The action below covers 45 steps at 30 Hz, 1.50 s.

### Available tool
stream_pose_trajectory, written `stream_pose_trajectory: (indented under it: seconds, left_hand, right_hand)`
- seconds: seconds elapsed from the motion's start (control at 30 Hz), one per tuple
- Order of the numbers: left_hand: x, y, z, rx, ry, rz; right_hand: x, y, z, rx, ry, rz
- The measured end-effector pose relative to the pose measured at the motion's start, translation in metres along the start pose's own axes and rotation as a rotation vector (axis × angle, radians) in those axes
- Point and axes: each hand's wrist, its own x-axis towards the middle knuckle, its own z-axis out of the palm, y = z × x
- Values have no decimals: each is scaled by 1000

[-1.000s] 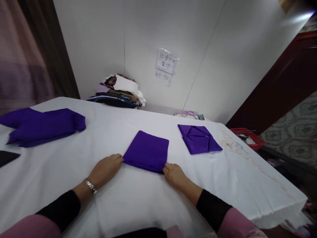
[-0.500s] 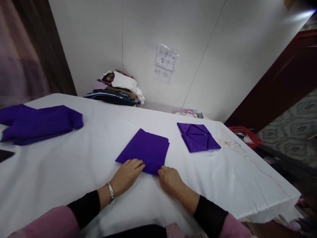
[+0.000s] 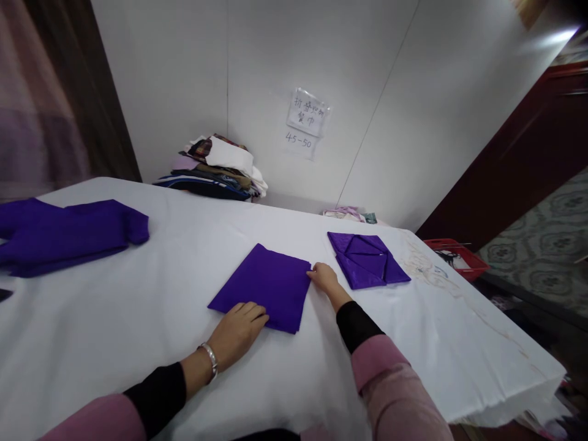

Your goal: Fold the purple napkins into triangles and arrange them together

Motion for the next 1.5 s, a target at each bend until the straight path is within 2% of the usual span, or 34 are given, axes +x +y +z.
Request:
stream_pose_trajectory:
  seconds: [0.23, 0.37, 0.53, 0.73, 0.83, 0.97, 1.07, 1.13, 1.23, 1.27, 1.33, 1.4, 1.5]
  left_hand:
    - [-3, -3, 5, -69, -19, -17]
    - [-2, -2, 0, -69, 10, -18]
    - [6, -2, -1, -59, 48, -17]
    - [10, -2, 11, -50, -66, -79]
    - [7, -2, 11, -61, -66, -71]
    - [9, -4, 8, -59, -25, -59]
    - [14, -7, 3, -46, 25, -64]
    - [17, -8, 1, -42, 55, -66]
    - [21, -9, -1, -40, 65, -67]
    - [22, -9, -1, -42, 65, -64]
    - [24, -8, 1, -47, 70, -58]
    - [25, -7, 3, -52, 83, -49]
    - [28, -7, 2, -49, 72, -52]
  right_hand:
    - [5, 2, 9, 59, -26, 7]
    - [6, 4, 2, 130, 21, -43]
    - [29, -2, -8, 202, 82, -65]
    - [46, -1, 11, 209, 67, -21]
    - [45, 2, 18, 218, 79, -13]
    - [41, 4, 10, 270, 113, -42]
    - [19, 0, -1, 321, 171, -89]
    - [-10, -5, -6, 386, 159, -198]
    - [-67, -12, -5, 465, 39, -574]
    - [-84, -13, -3, 413, 35, -680]
    - [-111, -16, 5, 235, 74, -789]
    - [-122, -17, 12, 37, 126, -804]
    - [-117, -21, 13, -162, 173, -771]
